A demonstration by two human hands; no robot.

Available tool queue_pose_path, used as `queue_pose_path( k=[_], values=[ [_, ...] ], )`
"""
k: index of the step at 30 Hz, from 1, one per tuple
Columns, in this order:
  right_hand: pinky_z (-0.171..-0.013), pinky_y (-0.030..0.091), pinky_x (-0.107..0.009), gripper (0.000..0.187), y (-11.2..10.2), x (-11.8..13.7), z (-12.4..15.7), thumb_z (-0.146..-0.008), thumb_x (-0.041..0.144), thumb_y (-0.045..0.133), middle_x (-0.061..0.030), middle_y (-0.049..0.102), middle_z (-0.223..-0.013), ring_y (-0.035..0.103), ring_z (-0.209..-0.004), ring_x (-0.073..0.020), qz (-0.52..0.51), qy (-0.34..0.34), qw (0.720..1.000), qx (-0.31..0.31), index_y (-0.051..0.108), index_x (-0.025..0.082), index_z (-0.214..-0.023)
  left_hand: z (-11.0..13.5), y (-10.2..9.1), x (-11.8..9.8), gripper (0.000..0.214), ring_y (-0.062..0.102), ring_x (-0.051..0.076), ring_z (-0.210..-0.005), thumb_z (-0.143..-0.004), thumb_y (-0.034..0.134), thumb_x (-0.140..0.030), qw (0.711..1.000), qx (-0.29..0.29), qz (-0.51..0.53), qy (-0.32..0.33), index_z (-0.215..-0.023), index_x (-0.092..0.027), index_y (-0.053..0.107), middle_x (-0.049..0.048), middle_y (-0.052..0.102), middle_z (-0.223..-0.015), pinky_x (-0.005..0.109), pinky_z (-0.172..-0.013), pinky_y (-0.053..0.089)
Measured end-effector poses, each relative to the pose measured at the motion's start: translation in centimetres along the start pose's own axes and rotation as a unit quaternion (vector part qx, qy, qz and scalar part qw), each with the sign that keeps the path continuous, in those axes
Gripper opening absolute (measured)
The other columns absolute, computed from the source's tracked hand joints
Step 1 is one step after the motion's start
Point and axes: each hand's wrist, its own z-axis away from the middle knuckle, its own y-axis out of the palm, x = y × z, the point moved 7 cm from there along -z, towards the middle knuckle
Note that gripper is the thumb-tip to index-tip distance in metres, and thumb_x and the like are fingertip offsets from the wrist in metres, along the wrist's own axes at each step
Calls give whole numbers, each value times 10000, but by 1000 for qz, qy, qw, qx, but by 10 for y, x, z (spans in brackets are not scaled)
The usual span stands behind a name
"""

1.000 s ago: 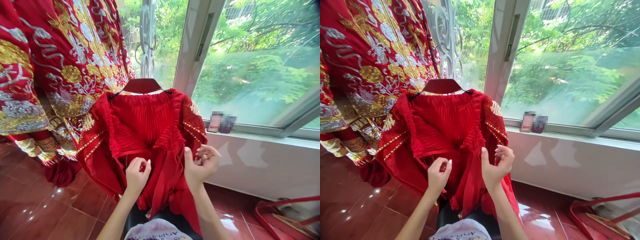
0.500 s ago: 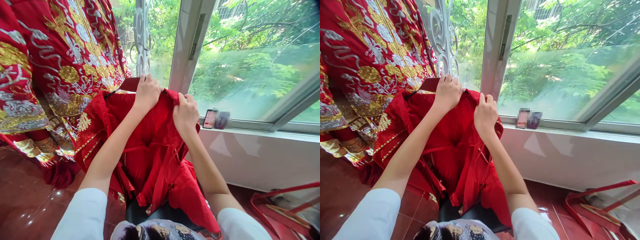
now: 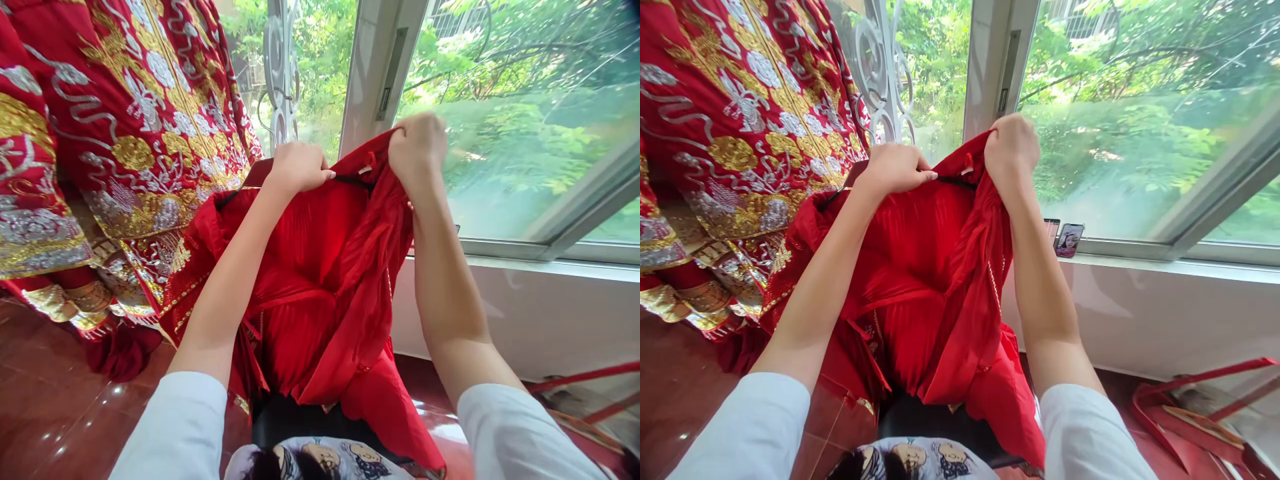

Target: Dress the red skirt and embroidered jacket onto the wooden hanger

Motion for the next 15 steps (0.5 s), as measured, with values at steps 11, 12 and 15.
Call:
queue_pose_path(
  k=[11, 12, 15],
  values=[
    [-794, 472, -477, 381, -23, 14, 13, -807, 62, 369, -163, 656, -970, 617, -999, -340, 8, -2, 998, -70, 720, 143, -931, -8, 6, -2, 290, 568, 293, -1054, -834, 574, -380, 1000, -16, 24, -10, -1027, -230, 732, 63, 673, -966, 409, -886, 389],
    [-797, 476, -462, 393, -21, 11, 0, -809, 72, 370, -143, 659, -1006, 613, -1013, -326, -6, -7, 998, -68, 726, 177, -938, -8, 6, -1, 293, 566, 296, -1065, -829, 582, -379, 1000, -9, 23, -15, -1035, -231, 728, 65, 672, -982, 409, -890, 386],
    [-801, 481, -420, 415, -18, 10, -25, -819, 99, 363, -87, 666, -1036, 601, -1021, -288, -27, -26, 997, -62, 726, 260, -940, -8, 4, -1, 320, 552, 311, -1099, -817, 590, -392, 999, -9, 25, -22, -1048, -214, 721, 76, 662, -1023, 411, -892, 388]
  ],
)
